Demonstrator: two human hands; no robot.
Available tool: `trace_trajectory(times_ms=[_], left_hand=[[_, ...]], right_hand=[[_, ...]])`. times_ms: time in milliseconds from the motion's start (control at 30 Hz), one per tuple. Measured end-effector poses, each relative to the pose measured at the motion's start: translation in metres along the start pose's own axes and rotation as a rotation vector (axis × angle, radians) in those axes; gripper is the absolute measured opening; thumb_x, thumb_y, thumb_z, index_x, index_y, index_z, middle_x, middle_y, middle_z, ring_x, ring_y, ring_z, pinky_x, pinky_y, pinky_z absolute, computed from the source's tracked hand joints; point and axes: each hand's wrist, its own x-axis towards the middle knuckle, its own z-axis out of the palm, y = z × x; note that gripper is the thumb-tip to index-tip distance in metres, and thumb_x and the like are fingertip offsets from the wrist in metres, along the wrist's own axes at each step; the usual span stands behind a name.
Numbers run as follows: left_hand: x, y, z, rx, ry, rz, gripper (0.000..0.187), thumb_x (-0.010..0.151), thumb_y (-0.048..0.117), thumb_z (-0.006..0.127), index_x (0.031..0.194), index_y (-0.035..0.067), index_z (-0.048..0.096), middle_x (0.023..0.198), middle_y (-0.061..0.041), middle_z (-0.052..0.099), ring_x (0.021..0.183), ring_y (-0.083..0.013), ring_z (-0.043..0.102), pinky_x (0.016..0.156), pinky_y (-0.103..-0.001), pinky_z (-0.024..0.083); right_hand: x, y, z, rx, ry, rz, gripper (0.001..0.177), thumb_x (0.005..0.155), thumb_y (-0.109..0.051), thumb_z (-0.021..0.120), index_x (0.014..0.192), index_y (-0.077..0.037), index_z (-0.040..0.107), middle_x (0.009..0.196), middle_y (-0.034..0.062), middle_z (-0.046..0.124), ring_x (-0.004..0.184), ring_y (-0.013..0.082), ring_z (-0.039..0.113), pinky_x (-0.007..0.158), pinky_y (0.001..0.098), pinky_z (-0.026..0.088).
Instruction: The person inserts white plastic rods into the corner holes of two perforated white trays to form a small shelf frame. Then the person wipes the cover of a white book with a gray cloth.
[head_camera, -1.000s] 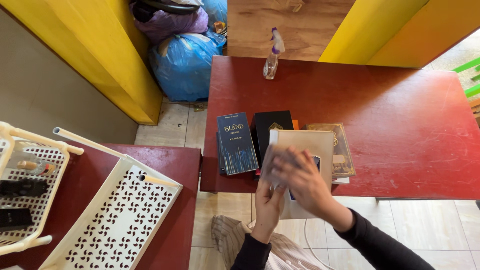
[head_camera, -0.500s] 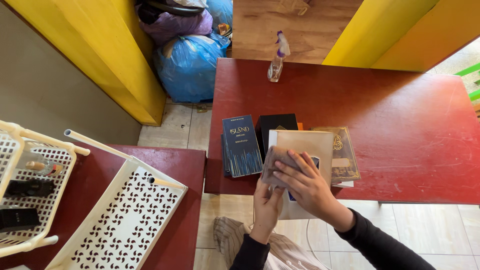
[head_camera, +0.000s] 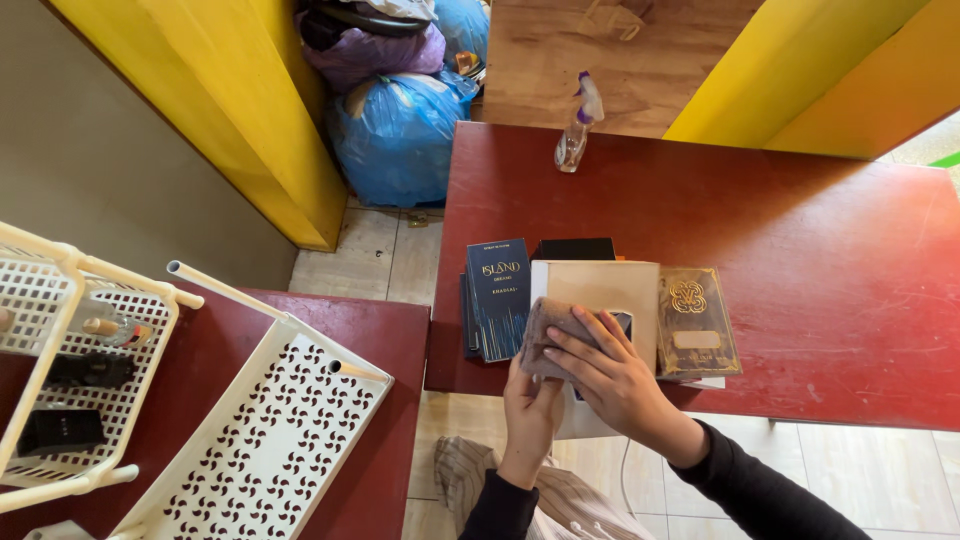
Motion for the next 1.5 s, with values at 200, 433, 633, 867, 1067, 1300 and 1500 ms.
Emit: trace_trajectory(times_ms=[200,433,633,867,1067,1300,1500], left_hand=[[0.003,0.018,-0.002,0.097,0.05,-0.119,0.057,0.1,0.007,0.064,0.155,0.008,0.048,0.134,-0.007,0.05,0.116,-0.012,0.055,0.1,-0.026,0.047],[0.008,0.016,-0.004,0.048,0.011,-0.02,0.044,0.101,0.004,0.062,0.145,0.003,0.055,0.142,-0.008,0.05,0.124,-0.0137,0.057,0.104,-0.028,0.049],[0.006,0.02,-0.007,0.052,0.019,-0.052,0.049,0.1,0.003,0.062,0.149,0.004,0.052,0.138,-0.007,0.05,0.12,-0.0132,0.057,0.103,-0.027,0.048],[0.005,0.018,-0.011,0.091,0.03,-0.045,0.055,0.102,0.007,0.062,0.155,0.004,0.048,0.13,-0.009,0.055,0.119,-0.0132,0.055,0.102,-0.026,0.044],[0.007,0.018,-0.019,0.114,0.027,-0.018,0.038,0.104,0.009,0.064,0.14,-0.001,0.061,0.139,-0.008,0.052,0.12,-0.0141,0.059,0.098,-0.026,0.049],[0.007,0.023,-0.012,0.144,0.051,-0.149,0.055,0.1,0.011,0.064,0.153,0.008,0.05,0.134,-0.007,0.051,0.109,-0.0132,0.054,0.092,-0.026,0.048],[0.007,0.023,-0.013,0.089,0.003,0.003,0.045,0.102,0.011,0.062,0.146,0.002,0.056,0.136,-0.009,0.052,0.124,-0.0151,0.056,0.101,-0.027,0.049]], right_hand=[[0.026,0.037,-0.012,-0.048,0.126,0.132,0.038,0.085,-0.004,0.068,0.122,-0.012,0.068,0.143,0.0066,0.062,0.147,0.036,0.043,0.116,0.0542,0.038],[0.024,0.001,-0.005,-0.055,0.089,0.044,0.042,0.079,-0.009,0.072,0.121,-0.017,0.072,0.14,0.0049,0.063,0.141,0.0381,0.044,0.11,0.0581,0.037],[0.033,0.029,-0.008,-0.088,0.097,0.085,0.042,0.079,-0.007,0.071,0.121,-0.015,0.071,0.141,0.004,0.063,0.144,0.0353,0.046,0.114,0.0592,0.036],[0.038,0.008,0.001,-0.079,0.137,0.071,0.046,0.077,-0.002,0.07,0.123,-0.011,0.072,0.141,0.0088,0.062,0.144,0.0375,0.045,0.114,0.0552,0.038],[0.04,0.01,0.001,0.007,-0.009,-0.013,0.049,0.074,-0.009,0.075,0.122,-0.012,0.071,0.141,0.0082,0.061,0.142,0.0377,0.046,0.115,0.0536,0.038],[0.046,0.024,0.001,-0.034,0.113,0.131,0.053,0.08,-0.006,0.071,0.132,-0.011,0.065,0.15,0.0098,0.056,0.15,0.0383,0.041,0.117,0.0532,0.036],[0.032,-0.002,0.007,-0.088,0.026,-0.017,0.051,0.078,-0.011,0.072,0.129,-0.017,0.068,0.147,0.0054,0.056,0.145,0.0378,0.039,0.114,0.0571,0.035]])
